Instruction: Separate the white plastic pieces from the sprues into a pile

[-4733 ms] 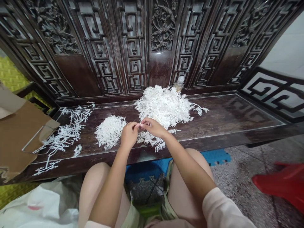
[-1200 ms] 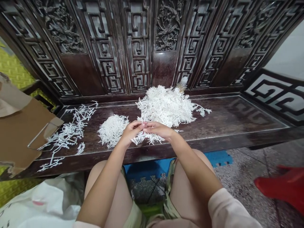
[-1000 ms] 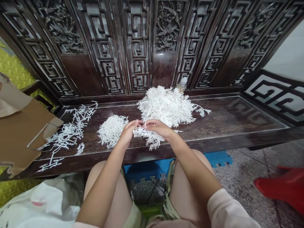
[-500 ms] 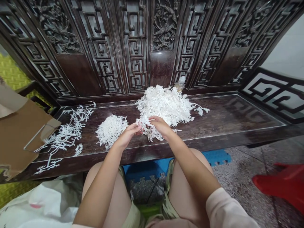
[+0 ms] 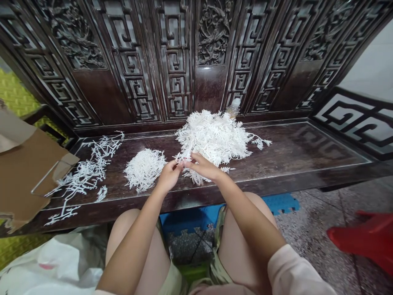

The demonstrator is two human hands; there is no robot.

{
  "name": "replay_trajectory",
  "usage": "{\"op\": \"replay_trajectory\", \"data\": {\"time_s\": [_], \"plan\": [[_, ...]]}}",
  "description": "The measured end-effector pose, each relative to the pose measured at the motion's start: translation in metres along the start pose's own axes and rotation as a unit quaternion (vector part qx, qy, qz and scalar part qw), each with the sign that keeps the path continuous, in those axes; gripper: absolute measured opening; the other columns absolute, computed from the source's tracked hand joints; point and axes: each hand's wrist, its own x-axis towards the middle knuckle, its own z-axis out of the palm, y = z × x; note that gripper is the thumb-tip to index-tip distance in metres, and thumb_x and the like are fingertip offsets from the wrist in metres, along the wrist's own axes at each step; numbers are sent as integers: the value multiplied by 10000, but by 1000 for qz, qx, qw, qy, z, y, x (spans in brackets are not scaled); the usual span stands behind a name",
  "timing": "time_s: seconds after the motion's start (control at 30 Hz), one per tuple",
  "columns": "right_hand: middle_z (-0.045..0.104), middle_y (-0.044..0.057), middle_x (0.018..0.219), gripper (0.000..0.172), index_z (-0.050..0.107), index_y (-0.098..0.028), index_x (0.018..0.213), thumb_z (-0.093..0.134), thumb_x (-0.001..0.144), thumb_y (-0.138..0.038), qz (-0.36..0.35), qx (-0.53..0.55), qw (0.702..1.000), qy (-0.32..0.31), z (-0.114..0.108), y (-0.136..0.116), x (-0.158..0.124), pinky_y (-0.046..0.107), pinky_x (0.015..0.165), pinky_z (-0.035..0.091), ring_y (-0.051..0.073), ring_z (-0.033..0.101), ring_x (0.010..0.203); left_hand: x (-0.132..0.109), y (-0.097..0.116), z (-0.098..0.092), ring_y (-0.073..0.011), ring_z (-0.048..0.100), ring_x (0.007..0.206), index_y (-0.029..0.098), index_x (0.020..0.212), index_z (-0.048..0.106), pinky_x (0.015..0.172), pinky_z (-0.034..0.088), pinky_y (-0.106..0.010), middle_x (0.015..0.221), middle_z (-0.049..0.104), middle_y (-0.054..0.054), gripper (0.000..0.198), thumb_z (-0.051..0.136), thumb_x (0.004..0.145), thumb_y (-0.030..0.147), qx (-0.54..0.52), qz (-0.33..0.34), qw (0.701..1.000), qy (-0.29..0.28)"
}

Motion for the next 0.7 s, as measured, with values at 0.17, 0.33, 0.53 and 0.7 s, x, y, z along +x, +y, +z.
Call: {"op": "replay_trajectory", "data": {"time_s": [0.17,0.33,0.53,0.7], "plan": [[534,20,840,298,539,-174,801,525,690,-450,-25,-15,999,34,8,8,5,280,762,340,154,466,821,0,-2,1,-140,489,607,156,638,518,594,351,-252,589,521,8,348,396,772,454,67,16,998,4],[532,-12,725,253,526,-172,768,502,711,-417,-11,15,998,52,10,8,6,249,660,352,112,453,645,-2,1,2,-146,503,641,164,619,488,597,352,-248,623,516,-3,342,346,805,413,95,42,994,20],[522,-16,657,195,512,-161,689,506,708,-355,-25,18,999,34,9,12,7,241,652,359,113,476,646,-6,5,2,-132,478,625,174,728,517,598,349,-237,658,518,2,312,375,800,442,141,87,985,51],[503,-31,637,118,503,-161,710,477,708,-276,-36,55,997,-32,10,6,4,246,644,382,103,498,593,-3,2,2,-139,498,622,162,788,558,597,362,-238,632,541,0,362,376,791,475,96,57,993,22]]}}
